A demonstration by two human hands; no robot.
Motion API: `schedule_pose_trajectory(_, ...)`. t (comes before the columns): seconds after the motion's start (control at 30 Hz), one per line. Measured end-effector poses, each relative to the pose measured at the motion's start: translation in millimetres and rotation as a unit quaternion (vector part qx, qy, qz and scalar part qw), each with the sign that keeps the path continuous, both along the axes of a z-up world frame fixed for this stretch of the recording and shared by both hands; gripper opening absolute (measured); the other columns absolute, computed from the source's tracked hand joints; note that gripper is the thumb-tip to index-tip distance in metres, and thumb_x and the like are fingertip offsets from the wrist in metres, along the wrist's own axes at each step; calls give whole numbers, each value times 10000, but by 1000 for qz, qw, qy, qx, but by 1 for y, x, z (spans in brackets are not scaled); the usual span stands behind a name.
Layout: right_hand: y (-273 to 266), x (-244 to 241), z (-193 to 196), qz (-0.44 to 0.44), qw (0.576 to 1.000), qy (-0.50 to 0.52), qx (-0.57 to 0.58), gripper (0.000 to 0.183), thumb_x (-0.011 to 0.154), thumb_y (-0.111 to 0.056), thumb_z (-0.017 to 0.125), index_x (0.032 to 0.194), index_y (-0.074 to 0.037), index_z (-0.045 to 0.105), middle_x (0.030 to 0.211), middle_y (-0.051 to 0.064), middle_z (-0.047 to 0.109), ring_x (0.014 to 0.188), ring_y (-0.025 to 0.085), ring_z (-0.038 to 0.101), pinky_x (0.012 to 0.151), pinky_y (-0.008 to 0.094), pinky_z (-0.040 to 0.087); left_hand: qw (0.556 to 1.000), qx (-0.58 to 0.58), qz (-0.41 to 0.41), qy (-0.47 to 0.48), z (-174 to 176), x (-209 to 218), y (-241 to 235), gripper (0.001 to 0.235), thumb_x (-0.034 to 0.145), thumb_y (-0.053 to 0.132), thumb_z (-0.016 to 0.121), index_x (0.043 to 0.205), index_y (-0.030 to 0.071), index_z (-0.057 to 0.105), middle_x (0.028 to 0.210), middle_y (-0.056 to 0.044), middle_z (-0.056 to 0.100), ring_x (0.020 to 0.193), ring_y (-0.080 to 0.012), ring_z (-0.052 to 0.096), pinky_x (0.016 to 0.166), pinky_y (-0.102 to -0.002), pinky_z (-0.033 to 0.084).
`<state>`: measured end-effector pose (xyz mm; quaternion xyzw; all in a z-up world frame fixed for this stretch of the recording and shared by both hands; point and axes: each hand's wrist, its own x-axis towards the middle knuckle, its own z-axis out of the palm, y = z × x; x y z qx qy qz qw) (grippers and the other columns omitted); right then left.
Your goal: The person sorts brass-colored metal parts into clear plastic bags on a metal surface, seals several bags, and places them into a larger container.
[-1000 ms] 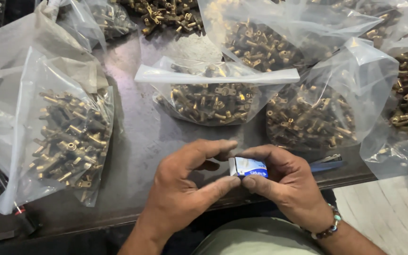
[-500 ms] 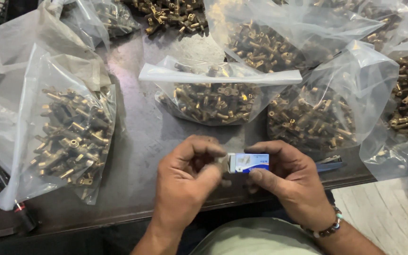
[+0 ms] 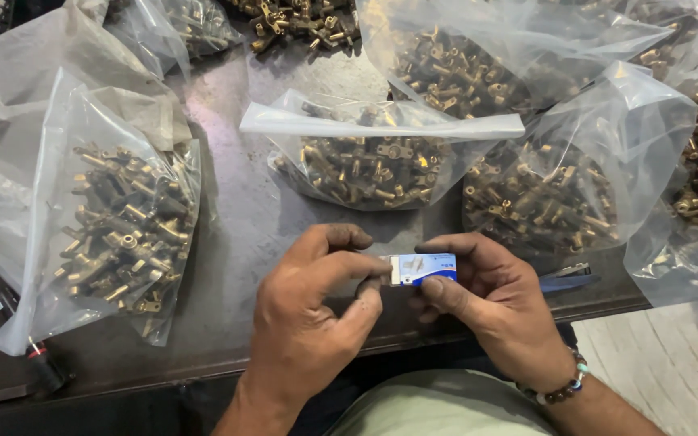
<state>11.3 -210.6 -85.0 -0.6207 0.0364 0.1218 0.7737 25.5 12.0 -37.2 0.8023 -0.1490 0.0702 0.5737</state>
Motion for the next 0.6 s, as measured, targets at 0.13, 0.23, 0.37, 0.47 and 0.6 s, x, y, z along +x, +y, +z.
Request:
schedule_pose_trajectory(0.13, -1, 1, 1, 4, 1000, 4, 22, 325, 927, -51, 694, 1238, 20, 636, 979, 89, 742, 803, 146, 721, 703, 316, 635, 999, 34, 14, 6, 4, 3, -1, 236, 775, 93, 772, 1010, 75, 781, 1112, -128, 727, 1018, -245, 752, 853, -330, 593)
schedule_pose_trajectory(0.23, 0, 2, 1, 4, 1000, 5, 22, 327, 925, -48, 692, 1238, 19, 631, 989, 89, 745, 808, 145, 722, 705, 316, 635, 999, 31, 12, 12, 3, 3, -1, 247, 777, 119, 795, 1020, 75, 779, 1102, -123, 732, 1011, -243, 753, 848, -331, 591)
schedule_pose_trajectory(0.37, 0, 2, 0, 8, 1000, 10, 27, 321, 931, -42, 692, 1240, 26, 636, 995, 94, 745, 807, 141, 720, 711, 315, 634, 1000, 18, 4, 19, -2, 3, 2, 266, 789, 128, 803, 1049, 79, 773, 1112, -108, 739, 1023, -237, 760, 862, -330, 595)
schedule_pose_trajectory(0.47, 3, 2, 2, 2, 1000, 13, 19, 322, 920, -42, 692, 1231, 19, 635, 1007, 88, 755, 823, 128, 721, 724, 303, 635, 999, 29, -2, 23, 3, 4, 2, 270, 768, 126, 807, 1032, 86, 769, 1101, -98, 738, 1012, -235, 758, 850, -330, 596)
schedule_pose_trajectory(0.6, 7, 1, 1, -2, 1000, -2, -10, 322, 920, -35, 708, 1231, 26, 652, 997, 87, 755, 827, 119, 712, 723, 288, 621, 998, 51, -15, 20, 5, 6, 3, 253, 732, 124, 819, 974, 86, 756, 1080, -97, 729, 991, -246, 750, 820, -336, 591)
